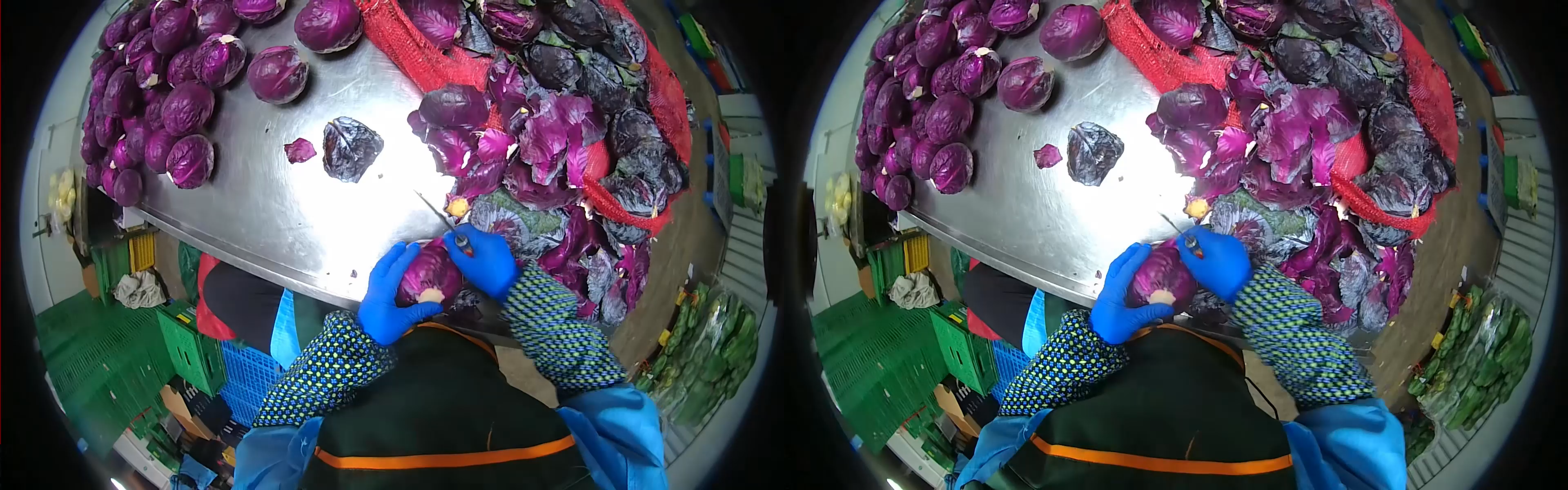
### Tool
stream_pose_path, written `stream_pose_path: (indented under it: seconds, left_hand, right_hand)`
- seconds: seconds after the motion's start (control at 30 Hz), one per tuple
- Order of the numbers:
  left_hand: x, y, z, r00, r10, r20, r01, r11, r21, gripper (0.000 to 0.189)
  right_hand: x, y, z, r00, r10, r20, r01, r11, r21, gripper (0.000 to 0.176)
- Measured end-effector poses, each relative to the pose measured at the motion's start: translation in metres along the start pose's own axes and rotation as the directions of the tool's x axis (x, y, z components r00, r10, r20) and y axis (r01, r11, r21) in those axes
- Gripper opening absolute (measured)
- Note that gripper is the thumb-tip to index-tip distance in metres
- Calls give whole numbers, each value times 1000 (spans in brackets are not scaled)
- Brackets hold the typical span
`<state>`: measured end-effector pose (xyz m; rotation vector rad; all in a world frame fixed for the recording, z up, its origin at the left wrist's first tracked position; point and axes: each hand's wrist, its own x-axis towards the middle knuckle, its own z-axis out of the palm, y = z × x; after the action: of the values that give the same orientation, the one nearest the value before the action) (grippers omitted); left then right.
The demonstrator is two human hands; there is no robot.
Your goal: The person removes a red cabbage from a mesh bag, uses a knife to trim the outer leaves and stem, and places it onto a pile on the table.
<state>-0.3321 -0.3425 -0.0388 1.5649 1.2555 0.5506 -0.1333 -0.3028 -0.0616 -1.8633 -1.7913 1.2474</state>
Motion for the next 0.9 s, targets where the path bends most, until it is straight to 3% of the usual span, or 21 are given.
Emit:
stream_pose_path:
  seconds: [0.03,0.1,0.13,0.17,0.23,0.27,0.37,0.43,0.47,0.5,0.53,0.57,0.63,0.7,0.77,0.8,0.83,0.9]
  left_hand:
    - [-1,1,1,1000,3,1,-3,1000,3,91]
    - [-6,3,0,993,76,92,-86,989,121,92]
    - [-8,3,0,998,59,31,-61,997,52,91]
    - [-11,4,-2,998,47,43,-49,997,57,91]
    - [-6,8,-4,986,-155,-64,150,985,-85,89]
    - [-5,1,-4,993,-108,-51,111,992,65,84]
    - [6,1,-2,970,-222,-95,229,972,61,79]
    - [7,-3,0,963,-238,-124,247,967,60,70]
    - [7,-12,3,927,-354,-124,325,923,-208,67]
    - [9,-15,3,882,-461,-95,372,805,-462,65]
    - [6,-13,4,916,-371,-155,300,887,-352,61]
    - [7,-10,-2,912,-381,-151,311,883,-351,61]
    - [17,-7,-18,994,-109,-31,98,967,-237,60]
    - [27,-9,-26,994,-109,7,107,963,-245,60]
    - [34,-9,-34,975,-162,151,204,923,-326,56]
    - [34,-11,-34,987,-75,144,110,961,-255,54]
    - [33,-13,-34,985,-88,146,123,958,-258,54]
    - [36,-8,-38,959,191,207,-181,981,-67,54]
  right_hand:
    - [4,7,4,1000,-1,-4,1,1000,2,25]
    - [18,17,15,967,236,99,-255,881,398,21]
    - [13,24,13,950,213,230,-311,724,616,29]
    - [9,28,7,946,220,238,-323,713,623,29]
    - [8,36,-10,972,173,157,-212,378,901,28]
    - [6,21,-23,972,174,158,-214,380,900,28]
    - [2,-20,-47,967,253,-1,-123,476,871,36]
    - [-28,-19,-32,916,190,352,-354,795,492,44]
    - [-35,-11,-20,915,194,354,-358,796,489,44]
    - [-38,0,-5,930,184,317,-355,668,654,48]
    - [-39,9,3,943,182,280,-334,510,793,53]
    - [-40,9,2,939,186,289,-343,505,792,53]
    - [-45,9,-9,939,198,282,-334,317,888,50]
    - [-41,12,-17,949,195,247,-308,408,859,49]
    - [-36,8,-29,817,392,422,-569,432,700,55]
    - [-40,-1,-30,919,255,300,-388,447,806,62]
    - [-41,1,-22,914,260,312,-400,443,802,62]
    - [-37,5,-10,985,49,168,-161,626,763,68]
